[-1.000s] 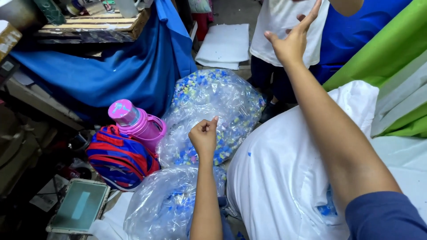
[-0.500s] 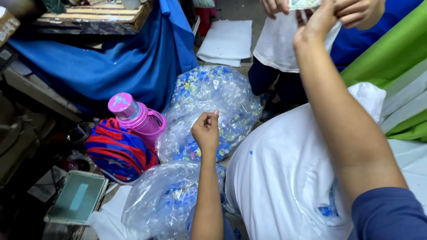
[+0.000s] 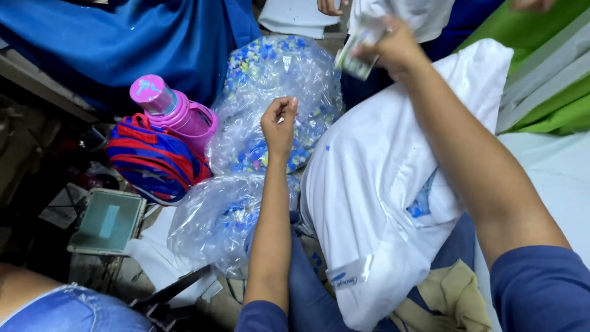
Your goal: Hand-sewing the opening of a stuffed pillow to close the seam.
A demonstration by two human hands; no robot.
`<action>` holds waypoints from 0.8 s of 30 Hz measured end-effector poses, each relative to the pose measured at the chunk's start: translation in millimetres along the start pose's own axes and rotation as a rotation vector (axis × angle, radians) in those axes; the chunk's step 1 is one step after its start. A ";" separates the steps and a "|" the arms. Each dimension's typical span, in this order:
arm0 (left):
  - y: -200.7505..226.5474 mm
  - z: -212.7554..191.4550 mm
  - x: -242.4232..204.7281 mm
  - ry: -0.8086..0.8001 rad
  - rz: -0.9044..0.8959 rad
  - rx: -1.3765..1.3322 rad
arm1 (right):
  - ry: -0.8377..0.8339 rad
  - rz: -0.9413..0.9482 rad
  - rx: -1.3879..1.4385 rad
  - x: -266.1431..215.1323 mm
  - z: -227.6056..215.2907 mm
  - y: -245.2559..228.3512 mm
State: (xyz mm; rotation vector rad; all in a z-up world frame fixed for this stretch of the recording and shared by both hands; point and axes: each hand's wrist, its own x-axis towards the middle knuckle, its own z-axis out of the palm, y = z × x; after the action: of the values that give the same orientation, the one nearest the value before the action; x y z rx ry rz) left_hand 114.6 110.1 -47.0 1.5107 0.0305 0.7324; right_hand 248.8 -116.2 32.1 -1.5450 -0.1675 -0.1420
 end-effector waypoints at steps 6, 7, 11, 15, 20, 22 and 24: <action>-6.6 -1.9 -4.7 -0.443 -0.146 -0.429 | -0.418 -0.361 -0.676 -67.8 49.7 9.0; -4.4 -0.5 -7.4 -0.483 -0.121 -0.474 | -0.493 -0.285 -0.725 -73.9 53.3 9.5; -14.7 10.6 -12.5 -0.469 -0.130 -0.456 | -0.643 -0.229 -0.819 -86.8 59.9 8.3; -17.3 13.0 -14.2 -0.463 -0.152 -0.441 | -0.656 -0.216 -0.898 -89.7 53.7 -1.2; -26.1 16.4 -16.9 -0.214 -0.162 -0.551 | -0.663 -0.368 -0.741 -74.9 32.7 -0.2; -22.7 16.4 -15.6 -0.134 -0.162 -0.574 | -0.583 -0.492 -0.684 -59.8 16.5 0.9; -8.1 13.0 -9.8 -0.059 -0.148 -0.595 | -0.494 -0.624 -0.618 -41.4 8.1 -11.2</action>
State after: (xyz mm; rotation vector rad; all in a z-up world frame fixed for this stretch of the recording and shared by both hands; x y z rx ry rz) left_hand 116.1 95.1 -57.1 0.9478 -0.1111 0.5151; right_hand 205.8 -108.9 35.1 -2.0768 -1.0816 -0.3218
